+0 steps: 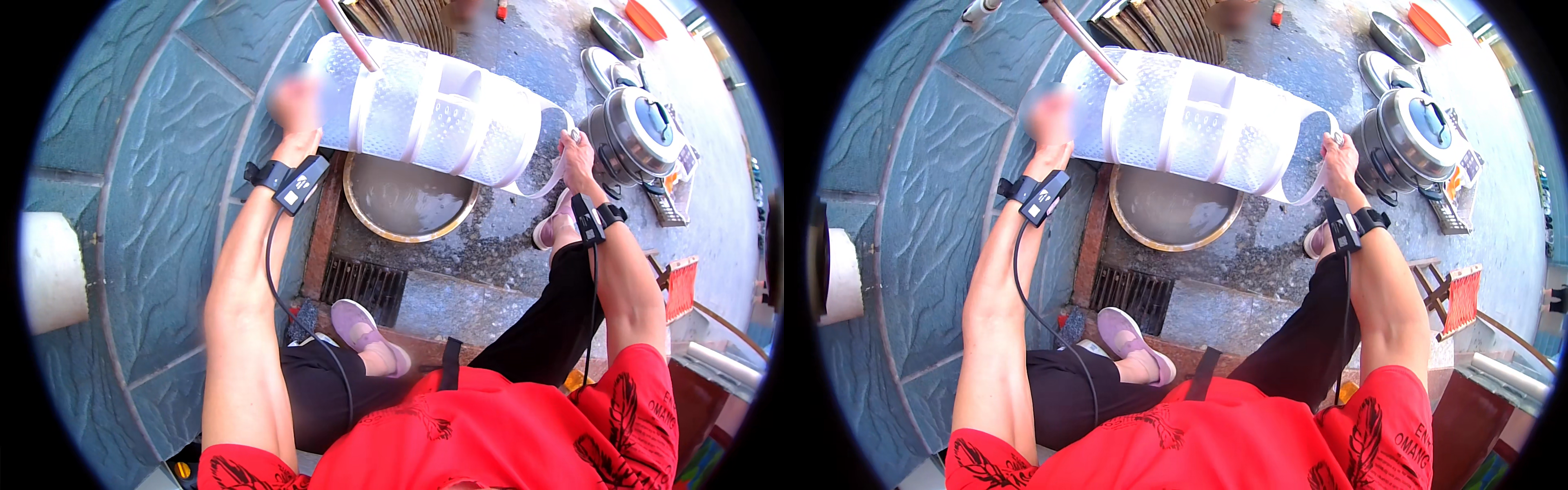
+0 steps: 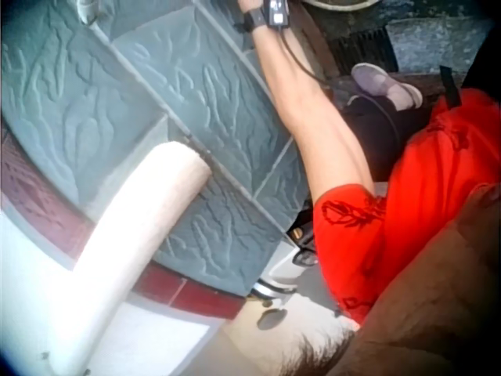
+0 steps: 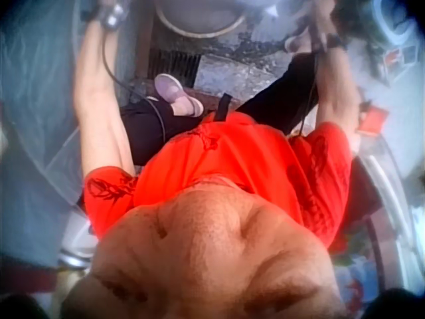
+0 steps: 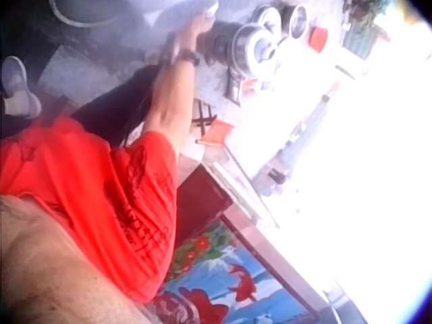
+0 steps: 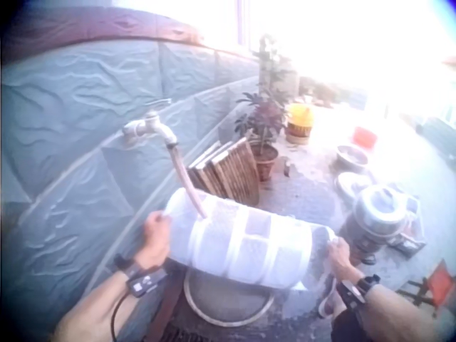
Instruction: The person washes a stack of white plastic containers under running water from a tap. They scrub the exterior and interior with a cloth, rinse the items, and place them into a larger white basin. The person also rinses the cloth and briefly handles a small metal tool.
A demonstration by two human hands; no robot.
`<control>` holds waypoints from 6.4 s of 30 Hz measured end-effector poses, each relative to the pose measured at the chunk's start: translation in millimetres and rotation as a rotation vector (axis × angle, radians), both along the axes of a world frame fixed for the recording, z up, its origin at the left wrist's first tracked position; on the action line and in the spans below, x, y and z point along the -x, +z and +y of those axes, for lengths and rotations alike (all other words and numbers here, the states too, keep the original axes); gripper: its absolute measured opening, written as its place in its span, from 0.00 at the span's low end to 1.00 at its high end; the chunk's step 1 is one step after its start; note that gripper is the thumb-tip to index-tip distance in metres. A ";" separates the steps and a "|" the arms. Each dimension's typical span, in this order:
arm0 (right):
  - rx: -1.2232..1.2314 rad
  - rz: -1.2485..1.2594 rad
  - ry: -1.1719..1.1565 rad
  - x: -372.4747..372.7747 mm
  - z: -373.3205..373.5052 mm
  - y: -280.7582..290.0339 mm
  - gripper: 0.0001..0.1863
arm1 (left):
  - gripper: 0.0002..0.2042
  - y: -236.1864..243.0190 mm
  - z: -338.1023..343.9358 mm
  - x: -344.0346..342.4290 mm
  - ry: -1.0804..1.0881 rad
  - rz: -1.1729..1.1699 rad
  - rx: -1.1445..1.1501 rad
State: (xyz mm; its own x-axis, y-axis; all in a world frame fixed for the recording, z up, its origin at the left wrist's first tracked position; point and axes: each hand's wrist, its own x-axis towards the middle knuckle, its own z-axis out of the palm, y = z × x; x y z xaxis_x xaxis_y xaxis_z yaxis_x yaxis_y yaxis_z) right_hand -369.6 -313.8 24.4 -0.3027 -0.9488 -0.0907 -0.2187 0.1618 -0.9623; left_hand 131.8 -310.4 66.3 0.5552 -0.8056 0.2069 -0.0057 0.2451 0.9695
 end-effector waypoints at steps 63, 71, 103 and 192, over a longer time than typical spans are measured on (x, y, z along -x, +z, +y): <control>0.345 0.801 0.026 -10.7 -30.5 24.9 0.12 | 0.11 -44.5 157.3 -16.1 -0.182 -0.139 -0.789; 0.585 1.168 0.968 -173.9 25.1 81.3 0.15 | 0.15 -41.5 164.9 -11.9 -0.117 -0.118 -0.683; 0.278 1.080 0.927 -201.4 -71.0 46.8 0.19 | 0.16 -44.6 182.4 8.8 -0.139 -0.235 -0.638; 0.005 0.274 0.250 -56.0 -77.5 3.1 0.18 | 0.17 -24.2 175.0 -59.2 -0.190 0.328 -0.951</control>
